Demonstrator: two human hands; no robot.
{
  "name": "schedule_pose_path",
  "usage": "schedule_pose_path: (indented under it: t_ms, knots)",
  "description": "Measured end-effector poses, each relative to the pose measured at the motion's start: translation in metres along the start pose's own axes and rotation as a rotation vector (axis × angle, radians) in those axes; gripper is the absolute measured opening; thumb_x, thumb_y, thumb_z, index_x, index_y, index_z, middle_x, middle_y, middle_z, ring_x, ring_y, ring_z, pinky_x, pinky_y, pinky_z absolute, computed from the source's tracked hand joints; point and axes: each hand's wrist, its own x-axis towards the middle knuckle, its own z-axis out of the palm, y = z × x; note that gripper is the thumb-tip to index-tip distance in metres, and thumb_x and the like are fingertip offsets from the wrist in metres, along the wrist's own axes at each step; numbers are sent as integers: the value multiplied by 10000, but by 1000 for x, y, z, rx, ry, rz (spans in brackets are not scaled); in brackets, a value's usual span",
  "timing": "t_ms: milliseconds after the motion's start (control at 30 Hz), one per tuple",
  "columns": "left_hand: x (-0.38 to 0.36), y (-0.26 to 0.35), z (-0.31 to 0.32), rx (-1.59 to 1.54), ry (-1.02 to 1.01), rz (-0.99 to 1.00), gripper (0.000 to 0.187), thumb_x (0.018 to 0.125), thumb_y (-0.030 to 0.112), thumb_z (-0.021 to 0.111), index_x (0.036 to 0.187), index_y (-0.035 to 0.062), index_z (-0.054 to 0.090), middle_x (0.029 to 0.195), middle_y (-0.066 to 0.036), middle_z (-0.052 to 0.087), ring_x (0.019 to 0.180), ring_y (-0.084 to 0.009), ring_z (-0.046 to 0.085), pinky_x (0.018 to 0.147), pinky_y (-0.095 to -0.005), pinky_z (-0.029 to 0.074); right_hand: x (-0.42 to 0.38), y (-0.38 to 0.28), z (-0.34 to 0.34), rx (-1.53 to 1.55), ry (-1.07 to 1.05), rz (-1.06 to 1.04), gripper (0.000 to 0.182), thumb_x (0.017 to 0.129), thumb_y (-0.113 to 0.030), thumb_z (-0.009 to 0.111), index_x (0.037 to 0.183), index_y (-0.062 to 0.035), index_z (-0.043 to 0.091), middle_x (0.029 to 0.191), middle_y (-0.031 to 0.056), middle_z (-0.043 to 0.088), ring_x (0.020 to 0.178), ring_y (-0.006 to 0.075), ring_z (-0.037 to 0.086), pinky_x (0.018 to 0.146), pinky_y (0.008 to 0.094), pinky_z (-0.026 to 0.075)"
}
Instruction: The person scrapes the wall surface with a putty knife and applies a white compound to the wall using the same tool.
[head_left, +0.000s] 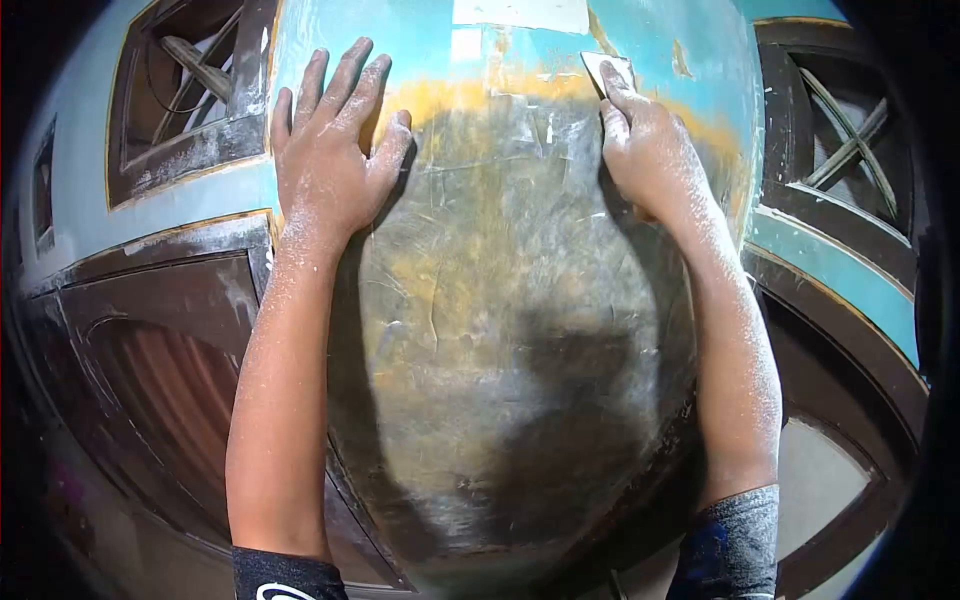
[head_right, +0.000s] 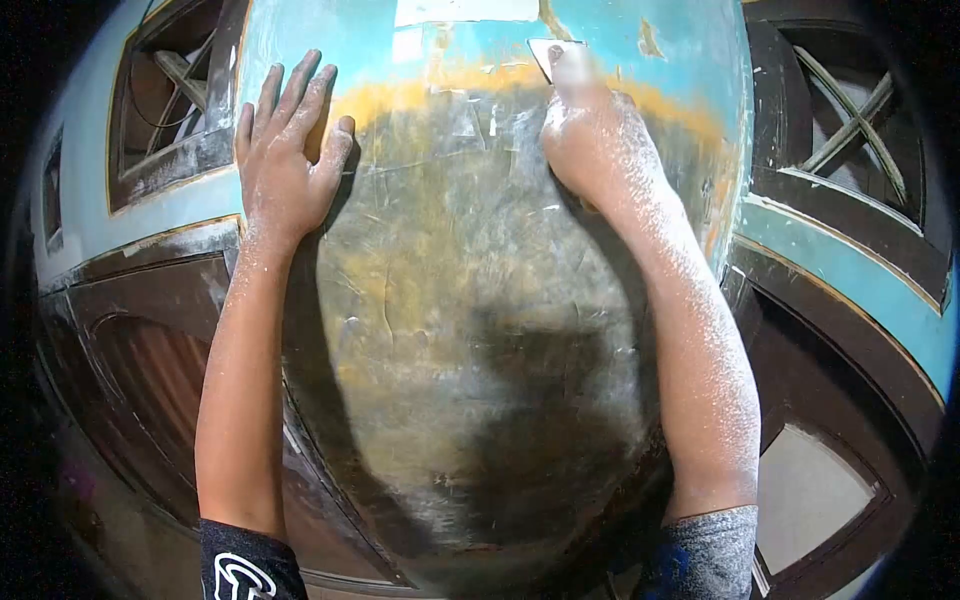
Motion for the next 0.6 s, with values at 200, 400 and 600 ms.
schedule_pose_path:
  t_ms: [200, 400, 600]
  knots:
    - [-1, -2, 1, 21, -4, 0, 530, 1009, 395, 590, 1527, 296, 536, 1641, 54, 435, 1551, -265, 323, 1285, -508, 190, -44, -7, 25, -126, -99, -44, 437, 1017, -150, 539, 1446, -81, 579, 1028, 340, 660, 951, 532, 637, 860, 576, 512]
    - [0, -2, 3, -9, 21, 0, 537, 979, 437, 596, 1495, 292, 570, 1628, 53, 447, 1547, -249, 323, 1282, -522, 183, -16, -22, 22, -73, -144, -100, 372, 995, -121, 491, 1312, 5, 641, 891, 306, 709, 886, 418, 738, 800, 530, 590]
    - [-1, -1, 2, -4, 6, -13, 546, 978, 436, 598, 1500, 282, 564, 1631, 49, 442, 1548, -243, 321, 1287, -515, 169, -87, -1, 37, -89, -236, -193, 710, 979, -70, 478, 1643, -63, 226, 1057, 340, 653, 951, 474, 678, 855, 553, 548]
